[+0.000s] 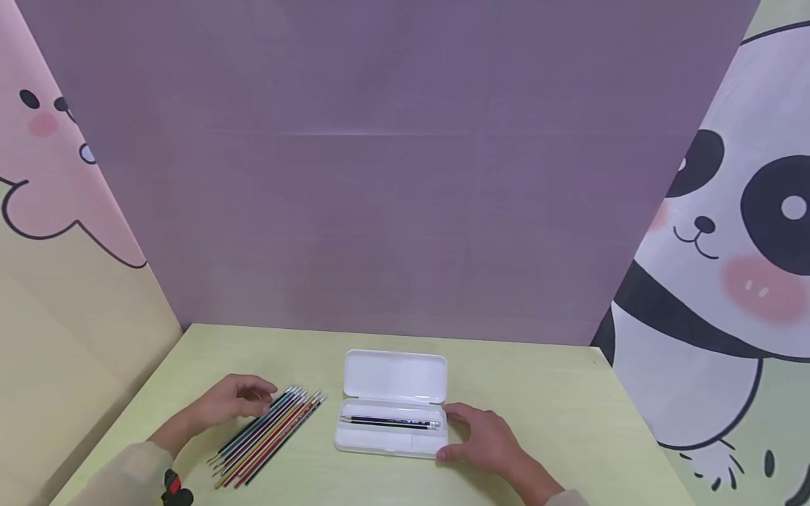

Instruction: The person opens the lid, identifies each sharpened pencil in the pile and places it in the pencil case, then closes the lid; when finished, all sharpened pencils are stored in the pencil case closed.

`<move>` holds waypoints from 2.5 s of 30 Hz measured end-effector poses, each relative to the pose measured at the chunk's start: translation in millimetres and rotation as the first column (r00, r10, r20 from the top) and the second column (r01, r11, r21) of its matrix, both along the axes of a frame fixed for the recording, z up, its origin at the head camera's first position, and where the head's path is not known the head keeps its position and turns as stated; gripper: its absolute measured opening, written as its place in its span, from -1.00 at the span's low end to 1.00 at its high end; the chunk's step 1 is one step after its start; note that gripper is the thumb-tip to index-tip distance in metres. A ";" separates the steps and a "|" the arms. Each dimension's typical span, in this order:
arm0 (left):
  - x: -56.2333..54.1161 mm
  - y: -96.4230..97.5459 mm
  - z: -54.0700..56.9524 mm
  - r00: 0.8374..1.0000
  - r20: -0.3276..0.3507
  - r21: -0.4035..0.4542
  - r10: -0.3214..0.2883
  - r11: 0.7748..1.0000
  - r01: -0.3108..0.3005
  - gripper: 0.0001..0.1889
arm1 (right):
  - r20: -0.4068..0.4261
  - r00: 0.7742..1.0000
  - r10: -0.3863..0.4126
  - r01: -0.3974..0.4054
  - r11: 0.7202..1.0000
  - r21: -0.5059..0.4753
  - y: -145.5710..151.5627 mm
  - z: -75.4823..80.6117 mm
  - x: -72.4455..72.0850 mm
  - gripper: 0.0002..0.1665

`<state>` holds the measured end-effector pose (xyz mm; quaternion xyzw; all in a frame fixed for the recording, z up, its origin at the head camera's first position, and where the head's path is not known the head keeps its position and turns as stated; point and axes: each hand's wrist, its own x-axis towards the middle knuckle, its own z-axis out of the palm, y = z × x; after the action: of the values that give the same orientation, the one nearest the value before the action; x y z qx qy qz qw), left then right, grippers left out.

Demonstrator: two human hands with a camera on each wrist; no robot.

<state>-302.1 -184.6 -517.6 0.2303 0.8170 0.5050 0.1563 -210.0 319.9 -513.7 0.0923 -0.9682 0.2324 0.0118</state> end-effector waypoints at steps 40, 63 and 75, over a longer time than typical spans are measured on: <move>4.7 21.9 -1.8 0.952 -0.236 -0.282 0.197 0.923 -0.261 -0.76 | -0.004 1.000 -0.005 0.005 1.000 -0.022 0.4 -2.1 -1.0 -0.04; 1.7 46.0 35.5 0.946 -0.280 -0.183 0.166 0.958 -0.222 -0.79 | -0.006 1.000 0.014 -0.014 1.000 -0.007 2.3 -3.9 -2.5 -0.05; -7.9 122.1 49.9 0.976 -0.216 -0.144 0.012 0.989 -0.044 -0.78 | 0.005 1.000 -0.010 0.010 1.000 -0.017 2.9 -2.3 0.5 -0.05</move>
<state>-310.0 -62.4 -467.7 0.2596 0.8675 0.4173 0.0765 -209.5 322.9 -516.0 0.0869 -0.9666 0.2409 0.0116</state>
